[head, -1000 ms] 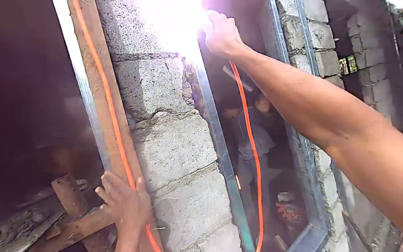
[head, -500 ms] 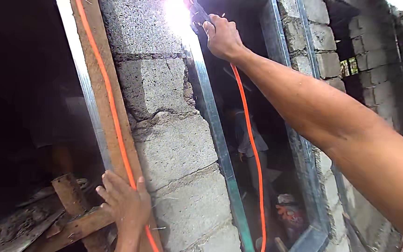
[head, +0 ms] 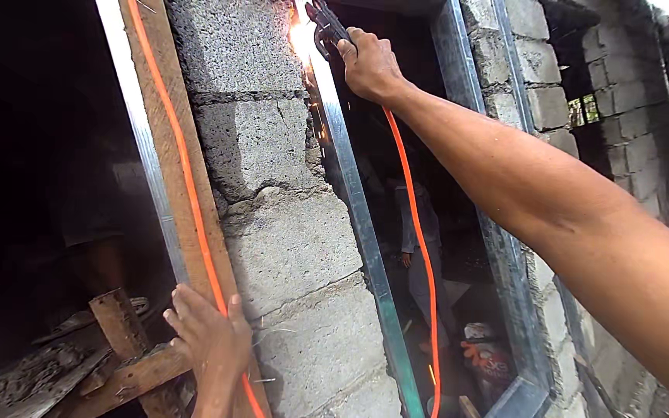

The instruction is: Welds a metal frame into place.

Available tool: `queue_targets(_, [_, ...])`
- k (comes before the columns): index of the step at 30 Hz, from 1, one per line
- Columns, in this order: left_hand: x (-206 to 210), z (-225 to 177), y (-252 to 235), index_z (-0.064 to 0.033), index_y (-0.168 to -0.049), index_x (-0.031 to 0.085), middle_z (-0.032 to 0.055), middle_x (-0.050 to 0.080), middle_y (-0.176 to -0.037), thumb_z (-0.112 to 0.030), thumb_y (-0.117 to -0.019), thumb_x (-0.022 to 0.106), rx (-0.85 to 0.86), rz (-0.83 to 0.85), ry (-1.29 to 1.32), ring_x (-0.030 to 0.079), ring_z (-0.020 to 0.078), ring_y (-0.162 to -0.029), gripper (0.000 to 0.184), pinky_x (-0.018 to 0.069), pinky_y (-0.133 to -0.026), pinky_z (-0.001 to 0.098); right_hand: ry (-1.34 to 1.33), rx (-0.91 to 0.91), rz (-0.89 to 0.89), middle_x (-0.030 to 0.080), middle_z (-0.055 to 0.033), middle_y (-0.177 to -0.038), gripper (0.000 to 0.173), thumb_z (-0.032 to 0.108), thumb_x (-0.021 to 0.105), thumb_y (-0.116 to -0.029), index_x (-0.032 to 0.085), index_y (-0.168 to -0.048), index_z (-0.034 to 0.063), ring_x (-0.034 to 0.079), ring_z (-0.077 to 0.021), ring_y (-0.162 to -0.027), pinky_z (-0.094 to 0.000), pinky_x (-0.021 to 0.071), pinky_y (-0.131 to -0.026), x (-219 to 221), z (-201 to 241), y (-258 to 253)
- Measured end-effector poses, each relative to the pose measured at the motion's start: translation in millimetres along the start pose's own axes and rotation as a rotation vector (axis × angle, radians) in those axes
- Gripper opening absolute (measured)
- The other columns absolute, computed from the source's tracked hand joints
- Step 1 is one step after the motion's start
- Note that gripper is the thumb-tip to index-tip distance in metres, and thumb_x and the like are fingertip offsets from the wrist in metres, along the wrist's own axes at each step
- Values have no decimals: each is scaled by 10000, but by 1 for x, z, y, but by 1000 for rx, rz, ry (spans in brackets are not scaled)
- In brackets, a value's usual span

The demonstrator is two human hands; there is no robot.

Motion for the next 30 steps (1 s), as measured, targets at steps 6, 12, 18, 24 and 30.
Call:
queue_targets(6, [0,-1,0,-15,-1640,63,253,105,-1691,-541,-992,374,-3,4,-7,110,513,-1538,890,189,-1117,775,-9,-1,-2,672,-134,-1265,446,381,331,-1112,562,-1425,162,628,-339,-1205,-588,499,-953,2,-1,0])
queue_targets(12, [-1,-2,0,-17,-1640,52,250,95,-1693,-541,-996,382,-9,0,-1,104,509,-1541,894,189,-1123,768,-14,-1,-8,672,-150,-1271,457,379,328,-1114,551,-1445,157,627,-354,-1208,-602,489,-965,1,-2,0])
queue_targets(18, [-1,-2,1,-16,-1640,60,258,102,-1690,-542,-994,377,-8,0,-2,115,512,-1538,891,185,-1123,768,-3,-8,-12,664,-147,-1285,457,374,319,-1116,553,-1433,141,621,-344,-1220,-588,489,-969,2,-2,-1])
queue_targets(24, [-2,-2,2,-24,-1642,58,259,95,-1690,-533,-997,391,-9,6,4,105,517,-1538,886,182,-1121,777,-14,3,-19,653,-144,-1324,482,379,320,-1113,520,-1488,151,610,-348,-1241,-587,483,-987,3,-4,0])
queue_targets(30, [-1,-3,2,-29,-1643,62,251,105,-1691,-548,-992,373,-2,-2,-6,114,514,-1538,889,189,-1126,766,-5,-15,-11,634,-157,-1358,483,365,322,-1115,506,-1499,137,585,-360,-1278,-595,465,-1015,3,-2,1])
Point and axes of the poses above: each hand's wrist, its own y-axis away from the middle knuckle, its own x-axis out of the palm, z = x × y, the point moved 5 cm from there along -y, towards the middle knuckle
